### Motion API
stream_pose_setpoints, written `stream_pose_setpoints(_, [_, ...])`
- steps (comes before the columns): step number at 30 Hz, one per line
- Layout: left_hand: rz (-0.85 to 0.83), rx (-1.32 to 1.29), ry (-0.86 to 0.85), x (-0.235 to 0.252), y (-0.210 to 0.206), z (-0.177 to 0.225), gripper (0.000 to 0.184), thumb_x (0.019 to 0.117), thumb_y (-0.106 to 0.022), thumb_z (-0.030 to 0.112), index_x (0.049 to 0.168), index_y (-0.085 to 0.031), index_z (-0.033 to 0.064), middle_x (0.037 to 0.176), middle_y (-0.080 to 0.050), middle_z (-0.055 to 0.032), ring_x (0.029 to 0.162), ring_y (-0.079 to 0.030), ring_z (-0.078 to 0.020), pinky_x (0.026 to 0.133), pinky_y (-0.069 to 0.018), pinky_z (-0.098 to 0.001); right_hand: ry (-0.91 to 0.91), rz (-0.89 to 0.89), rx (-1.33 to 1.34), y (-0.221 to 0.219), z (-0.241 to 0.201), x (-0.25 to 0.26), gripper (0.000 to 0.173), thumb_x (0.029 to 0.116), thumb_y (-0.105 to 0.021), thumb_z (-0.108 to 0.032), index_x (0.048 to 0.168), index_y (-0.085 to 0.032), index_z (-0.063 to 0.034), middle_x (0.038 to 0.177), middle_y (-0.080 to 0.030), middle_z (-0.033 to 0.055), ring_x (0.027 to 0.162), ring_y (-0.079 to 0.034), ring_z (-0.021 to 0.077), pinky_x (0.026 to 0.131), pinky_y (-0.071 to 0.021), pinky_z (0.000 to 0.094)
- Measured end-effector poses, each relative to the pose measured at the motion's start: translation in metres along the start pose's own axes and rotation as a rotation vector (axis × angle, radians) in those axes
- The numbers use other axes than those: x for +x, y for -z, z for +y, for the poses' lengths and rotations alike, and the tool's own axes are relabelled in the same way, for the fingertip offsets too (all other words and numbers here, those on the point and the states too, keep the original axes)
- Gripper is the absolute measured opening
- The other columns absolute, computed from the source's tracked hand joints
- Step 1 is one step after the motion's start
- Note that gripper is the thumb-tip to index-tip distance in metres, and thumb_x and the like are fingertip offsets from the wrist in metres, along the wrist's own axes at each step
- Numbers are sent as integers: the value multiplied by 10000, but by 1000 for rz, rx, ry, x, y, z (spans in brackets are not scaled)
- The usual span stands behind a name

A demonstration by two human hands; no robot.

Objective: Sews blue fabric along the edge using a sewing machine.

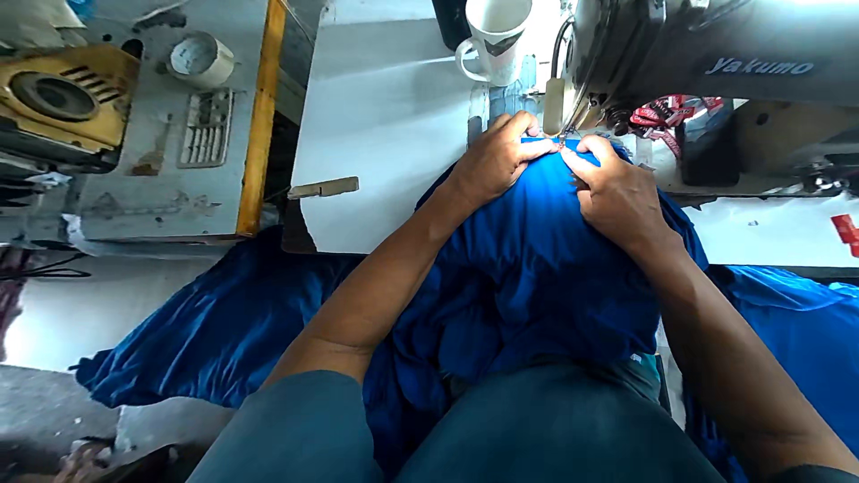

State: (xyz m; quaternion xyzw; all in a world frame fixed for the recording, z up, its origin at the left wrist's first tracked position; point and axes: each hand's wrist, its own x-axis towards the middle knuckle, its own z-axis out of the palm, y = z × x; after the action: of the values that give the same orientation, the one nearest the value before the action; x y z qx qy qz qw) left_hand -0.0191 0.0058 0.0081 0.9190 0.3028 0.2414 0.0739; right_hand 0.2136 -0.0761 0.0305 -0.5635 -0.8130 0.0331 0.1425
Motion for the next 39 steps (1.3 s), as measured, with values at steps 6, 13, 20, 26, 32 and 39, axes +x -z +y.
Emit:
stream_pose_setpoints(6, [-17, -7, 10, 1, 1, -1, 405, 1032, -494, 107, 1308, -726, 291, 1248, -620, -122, 1137, -570, -292, 976, -478, -395, 27, 69, 82, 0, 15, -7, 389, 1029, -546, -254, 1391, -651, -156, 1377, -624, 96, 948, -707, 303, 675, -577, 501])
stream_pose_setpoints(13, [-30, -52, 23, 2, 4, -1, 420, 1025, -484, 103, 1306, -726, 301, 1263, -618, -114, 1171, -566, -278, 1011, -471, -393, 12, 96, 80, -3, 15, -8, 362, 1037, -539, -262, 1356, -676, -159, 1389, -624, 78, 928, -707, 289, 659, -568, 498])
stream_pose_setpoints(20, [-27, -59, 32, 1, 3, -1, 417, 1033, -480, 116, 1300, -727, 319, 1258, -617, -104, 1184, -566, -273, 1017, -477, -404, 19, 107, 75, -4, 17, -8, 357, 1039, -539, -270, 1347, -684, -163, 1379, -630, 74, 879, -707, 287, 624, -560, 497])
stream_pose_setpoints(26, [-37, -48, 29, 0, 2, -1, 436, 1021, -479, 100, 1306, -723, 322, 1264, -613, -112, 1179, -565, -284, 1007, -479, -407, 26, 107, 69, -6, 19, -8, 362, 1048, -513, -280, 1349, -683, -171, 1386, -628, 65, 889, -707, 280, 623, -557, 486])
stream_pose_setpoints(32, [-25, -54, 23, 2, 3, -2, 428, 1024, -480, 105, 1306, -725, 312, 1254, -619, -109, 1178, -566, -278, 1018, -472, -398, 29, 126, 63, -5, 20, -5, 348, 1044, -526, -272, 1332, -696, -178, 1370, -641, 63, 891, -709, 277, 630, -558, 481])
stream_pose_setpoints(39, [-12, -54, 11, 3, 2, -6, 424, 1015, -487, 94, 1278, -740, 310, 1254, -619, -104, 1175, -566, -269, 1010, -475, -383, 24, 121, 68, -7, 21, -3, 343, 1040, -534, -266, 1328, -701, -182, 1356, -643, 59, 878, -706, 274, 627, -560, 480])
